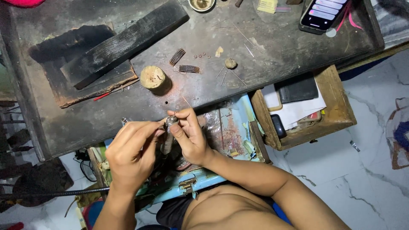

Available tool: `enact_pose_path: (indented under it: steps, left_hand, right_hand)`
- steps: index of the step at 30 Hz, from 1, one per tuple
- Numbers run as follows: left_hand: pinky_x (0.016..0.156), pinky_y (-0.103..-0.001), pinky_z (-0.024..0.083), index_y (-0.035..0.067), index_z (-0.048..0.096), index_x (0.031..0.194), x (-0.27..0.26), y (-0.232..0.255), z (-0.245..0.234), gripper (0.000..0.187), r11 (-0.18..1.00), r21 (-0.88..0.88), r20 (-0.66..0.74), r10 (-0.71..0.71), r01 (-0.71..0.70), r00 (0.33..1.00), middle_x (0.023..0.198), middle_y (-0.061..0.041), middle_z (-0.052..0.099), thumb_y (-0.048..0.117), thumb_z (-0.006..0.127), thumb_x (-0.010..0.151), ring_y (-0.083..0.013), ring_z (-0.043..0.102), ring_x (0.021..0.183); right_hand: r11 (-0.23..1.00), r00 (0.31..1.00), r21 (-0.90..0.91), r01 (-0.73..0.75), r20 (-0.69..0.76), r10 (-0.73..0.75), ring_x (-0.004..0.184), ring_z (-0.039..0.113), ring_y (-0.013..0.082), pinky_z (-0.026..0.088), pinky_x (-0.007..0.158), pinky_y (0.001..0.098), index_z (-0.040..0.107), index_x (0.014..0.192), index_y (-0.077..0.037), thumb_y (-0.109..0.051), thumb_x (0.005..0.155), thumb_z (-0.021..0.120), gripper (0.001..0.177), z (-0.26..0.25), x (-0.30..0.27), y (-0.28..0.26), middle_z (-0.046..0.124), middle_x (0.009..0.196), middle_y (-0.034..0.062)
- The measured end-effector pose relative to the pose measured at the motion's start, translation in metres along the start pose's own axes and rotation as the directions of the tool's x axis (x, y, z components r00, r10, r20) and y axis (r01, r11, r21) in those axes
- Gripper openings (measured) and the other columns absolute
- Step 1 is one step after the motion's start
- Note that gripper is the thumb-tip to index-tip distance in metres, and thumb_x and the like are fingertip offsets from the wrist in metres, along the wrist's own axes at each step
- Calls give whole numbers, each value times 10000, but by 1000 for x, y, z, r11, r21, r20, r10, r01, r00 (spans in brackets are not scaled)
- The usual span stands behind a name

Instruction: Polishing and assembling small metal jewelry components using a rotary tool and pliers at a workbench.

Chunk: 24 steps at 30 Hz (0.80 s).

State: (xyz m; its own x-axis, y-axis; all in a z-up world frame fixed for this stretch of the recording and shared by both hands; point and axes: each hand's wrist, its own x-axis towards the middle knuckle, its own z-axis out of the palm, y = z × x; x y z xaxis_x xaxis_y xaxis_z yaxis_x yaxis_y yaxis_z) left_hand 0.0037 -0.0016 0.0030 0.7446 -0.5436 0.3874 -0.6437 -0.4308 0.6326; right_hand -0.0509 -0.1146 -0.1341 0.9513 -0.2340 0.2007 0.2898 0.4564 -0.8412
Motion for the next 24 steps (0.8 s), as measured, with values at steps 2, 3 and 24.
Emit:
enact_pose_path:
  steps: [2,3,24]
  left_hand:
    - [701,-313,509,-81,734,999,0,-1,0,211,1000,5,-11,-1,1,1000,953,-146,717,-143,750,798,-220,625,761]
    - [694,-310,515,-85,733,999,-1,-1,0,210,1000,4,-15,-8,8,1000,954,-152,720,-149,745,799,-220,634,760]
    - [626,-269,486,-58,734,1019,-5,-3,2,191,998,-5,-22,-60,60,998,990,-128,695,-128,728,842,-168,604,712]
  right_hand:
    - [1000,1000,0,-20,-3,20,1078,540,147,471,957,280,326,1304,-30,-70,1084,488,276,1,-1,0,481,1405,196]
    - [1000,1000,-17,-25,4,25,1051,521,133,461,924,267,331,1305,-33,-80,1083,492,278,1,-2,-1,474,1416,188]
    - [999,999,-2,37,15,-37,1159,576,207,398,1147,363,306,1211,-47,-115,1090,502,240,-1,1,-4,583,1284,215]
